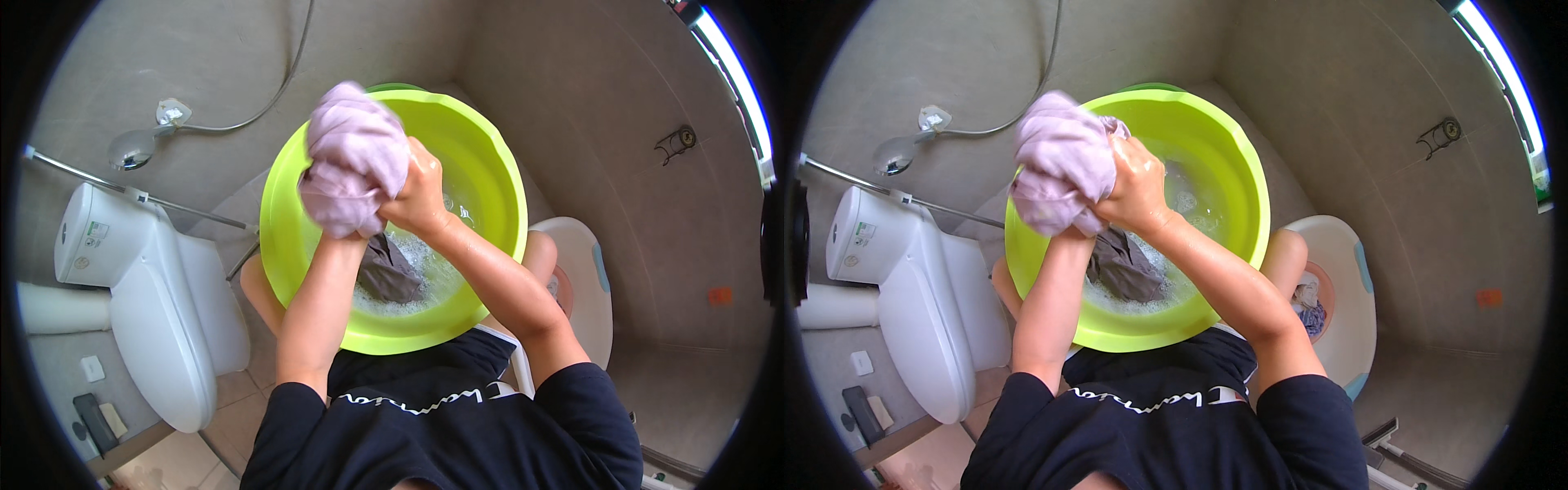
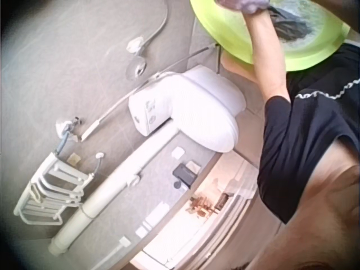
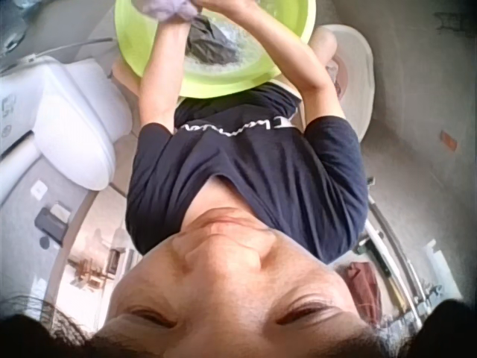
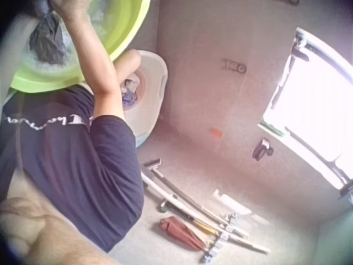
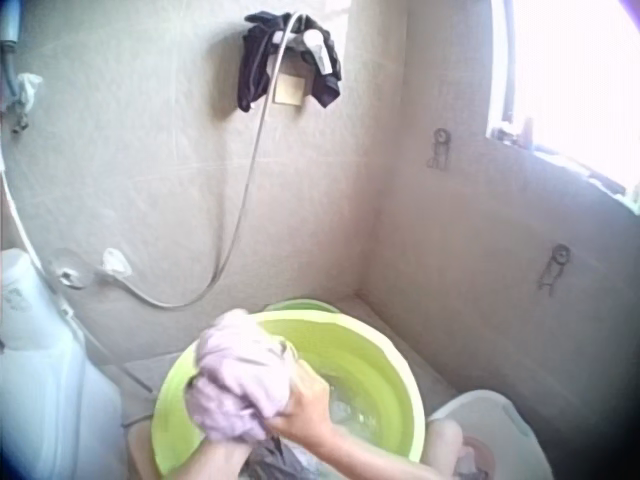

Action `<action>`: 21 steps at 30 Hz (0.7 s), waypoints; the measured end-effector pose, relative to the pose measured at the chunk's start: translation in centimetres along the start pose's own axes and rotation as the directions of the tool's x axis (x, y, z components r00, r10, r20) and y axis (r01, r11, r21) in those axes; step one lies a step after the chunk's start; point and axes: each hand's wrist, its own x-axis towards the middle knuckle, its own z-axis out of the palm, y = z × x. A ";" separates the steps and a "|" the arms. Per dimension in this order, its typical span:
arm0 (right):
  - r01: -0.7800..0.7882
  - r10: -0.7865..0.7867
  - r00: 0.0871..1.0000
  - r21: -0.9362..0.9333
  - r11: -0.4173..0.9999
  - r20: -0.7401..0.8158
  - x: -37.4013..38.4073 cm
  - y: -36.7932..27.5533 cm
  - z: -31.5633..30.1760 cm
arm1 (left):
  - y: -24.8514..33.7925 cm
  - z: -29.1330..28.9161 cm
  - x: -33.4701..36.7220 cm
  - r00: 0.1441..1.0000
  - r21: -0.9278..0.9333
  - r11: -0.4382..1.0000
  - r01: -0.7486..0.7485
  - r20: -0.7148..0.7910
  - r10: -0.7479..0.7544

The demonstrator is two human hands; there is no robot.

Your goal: The person empties clothes from a basin into a washbasin with water, then washes, scrubs, and wrings out the garments one by one by hand.

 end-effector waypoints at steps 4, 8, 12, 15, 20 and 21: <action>-0.054 0.053 0.998 0.041 0.998 0.022 0.8 -0.2 -1.2 | 0.1 0.5 -1.3 0.971 -0.410 0.885 0.222 0.005 -0.241; 0.075 -0.074 0.989 -0.002 0.997 0.125 1.1 -0.5 -2.0 | -0.2 0.0 -2.2 0.996 0.576 0.817 -0.011 0.082 -0.045; 0.146 -0.141 0.979 -0.030 0.989 0.145 0.8 0.0 -2.3 | -0.3 0.8 -2.1 0.995 0.464 0.886 0.017 0.082 -0.062; 0.138 -0.133 0.976 -0.020 0.990 0.175 0.5 0.3 -2.5 | -0.5 0.9 -1.9 0.991 0.246 0.966 0.081 0.083 -0.105; 0.139 -0.134 0.979 -0.020 0.990 0.151 0.2 0.9 -2.4 | -1.3 1.4 -1.6 0.980 -0.149 0.971 0.188 0.091 -0.175; 0.116 -0.115 0.985 0.005 0.993 0.129 0.3 1.3 -2.2 | -1.5 1.5 -1.4 0.979 -0.226 0.954 0.197 0.093 -0.180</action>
